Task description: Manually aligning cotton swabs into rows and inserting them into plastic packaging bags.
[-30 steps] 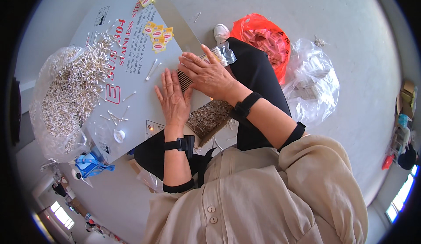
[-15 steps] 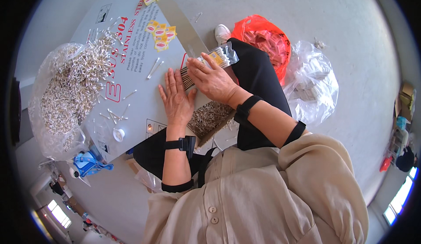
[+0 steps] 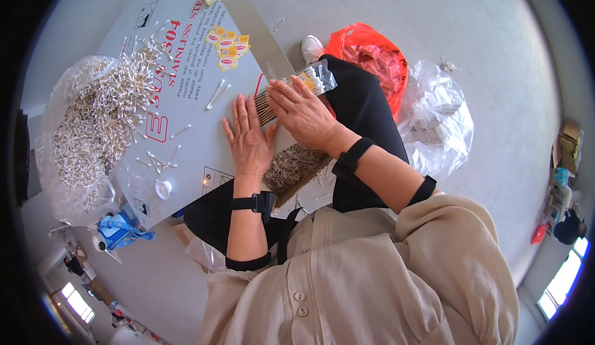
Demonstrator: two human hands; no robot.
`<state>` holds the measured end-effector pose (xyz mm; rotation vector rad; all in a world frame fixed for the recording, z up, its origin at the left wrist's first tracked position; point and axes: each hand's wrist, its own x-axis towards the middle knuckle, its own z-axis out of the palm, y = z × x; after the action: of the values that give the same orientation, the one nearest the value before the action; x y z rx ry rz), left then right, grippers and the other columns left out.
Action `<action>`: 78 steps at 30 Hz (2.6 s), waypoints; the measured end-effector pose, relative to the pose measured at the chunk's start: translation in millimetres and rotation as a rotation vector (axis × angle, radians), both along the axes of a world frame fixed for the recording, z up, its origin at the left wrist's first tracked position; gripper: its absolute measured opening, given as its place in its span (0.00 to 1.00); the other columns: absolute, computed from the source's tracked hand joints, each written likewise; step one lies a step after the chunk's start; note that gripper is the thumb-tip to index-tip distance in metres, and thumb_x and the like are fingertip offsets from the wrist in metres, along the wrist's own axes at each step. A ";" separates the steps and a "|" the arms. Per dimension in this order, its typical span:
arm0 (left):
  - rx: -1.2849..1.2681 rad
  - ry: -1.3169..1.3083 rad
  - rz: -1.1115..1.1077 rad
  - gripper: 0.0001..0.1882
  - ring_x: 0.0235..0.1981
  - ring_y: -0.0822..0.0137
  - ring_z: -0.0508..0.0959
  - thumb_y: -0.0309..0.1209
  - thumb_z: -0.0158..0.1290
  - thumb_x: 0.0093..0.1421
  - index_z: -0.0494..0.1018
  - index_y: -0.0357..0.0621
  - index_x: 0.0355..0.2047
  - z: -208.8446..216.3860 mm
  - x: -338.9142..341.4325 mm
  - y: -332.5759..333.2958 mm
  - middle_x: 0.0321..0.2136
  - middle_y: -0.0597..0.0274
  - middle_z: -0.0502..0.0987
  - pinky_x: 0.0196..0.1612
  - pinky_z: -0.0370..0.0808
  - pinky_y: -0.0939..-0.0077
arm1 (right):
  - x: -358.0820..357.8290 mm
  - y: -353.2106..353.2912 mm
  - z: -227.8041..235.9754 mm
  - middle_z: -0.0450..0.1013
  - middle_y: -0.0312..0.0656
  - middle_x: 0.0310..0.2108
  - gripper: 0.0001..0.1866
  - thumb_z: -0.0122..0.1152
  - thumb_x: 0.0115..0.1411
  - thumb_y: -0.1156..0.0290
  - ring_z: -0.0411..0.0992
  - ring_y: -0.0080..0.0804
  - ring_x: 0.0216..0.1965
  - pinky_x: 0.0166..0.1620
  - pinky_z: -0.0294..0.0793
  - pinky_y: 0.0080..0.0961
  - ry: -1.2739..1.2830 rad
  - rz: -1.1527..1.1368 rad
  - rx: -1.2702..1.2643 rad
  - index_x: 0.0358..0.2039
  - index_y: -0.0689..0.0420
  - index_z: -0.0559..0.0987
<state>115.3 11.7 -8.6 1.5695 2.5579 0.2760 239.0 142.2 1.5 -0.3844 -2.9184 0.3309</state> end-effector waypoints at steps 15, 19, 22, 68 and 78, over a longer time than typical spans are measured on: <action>-0.015 -0.009 0.012 0.43 0.73 0.56 0.44 0.56 0.44 0.65 0.47 0.43 0.70 0.2 0.4 -0.8 0.72 0.53 0.46 0.71 0.38 0.45 | 9.2 -9.4 8.7 0.55 0.43 0.69 0.39 0.59 0.57 0.51 0.43 0.37 0.73 0.72 0.39 0.47 -0.095 0.027 0.069 0.64 0.61 0.64; -0.016 -0.037 0.009 0.43 0.73 0.56 0.44 0.55 0.46 0.64 0.47 0.43 0.70 1.3 0.1 -0.5 0.72 0.53 0.46 0.70 0.38 0.44 | 15.7 -5.9 10.0 0.55 0.45 0.68 0.36 0.62 0.55 0.54 0.45 0.38 0.73 0.72 0.40 0.46 -0.015 0.003 0.037 0.60 0.62 0.68; 0.021 -0.013 0.010 0.43 0.73 0.56 0.45 0.54 0.48 0.64 0.47 0.42 0.70 -0.4 0.3 -1.1 0.72 0.53 0.46 0.70 0.38 0.44 | 15.7 -8.7 13.0 0.56 0.46 0.68 0.34 0.63 0.55 0.56 0.46 0.39 0.72 0.72 0.41 0.45 0.023 -0.039 -0.025 0.59 0.61 0.69; 0.016 -0.018 0.003 0.43 0.73 0.54 0.44 0.58 0.40 0.66 0.44 0.43 0.71 -2.5 -0.4 -2.1 0.71 0.51 0.45 0.70 0.37 0.43 | -17.5 9.8 4.3 0.69 0.47 0.57 0.03 0.61 0.50 0.74 0.53 0.47 0.69 0.69 0.49 0.48 0.245 -0.071 -0.170 0.24 0.59 0.80; 0.028 -0.016 0.003 0.43 0.73 0.54 0.45 0.52 0.48 0.64 0.46 0.43 0.71 -1.2 0.3 -1.5 0.71 0.52 0.47 0.70 0.38 0.43 | -38.7 7.2 1.1 0.70 0.45 0.55 0.03 0.62 0.43 0.80 0.57 0.49 0.66 0.67 0.55 0.46 0.235 -0.362 -0.246 0.19 0.58 0.77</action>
<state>115.6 10.2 -9.8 1.5666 2.5558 0.3240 200.3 149.4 2.6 -0.8340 -2.5200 0.6301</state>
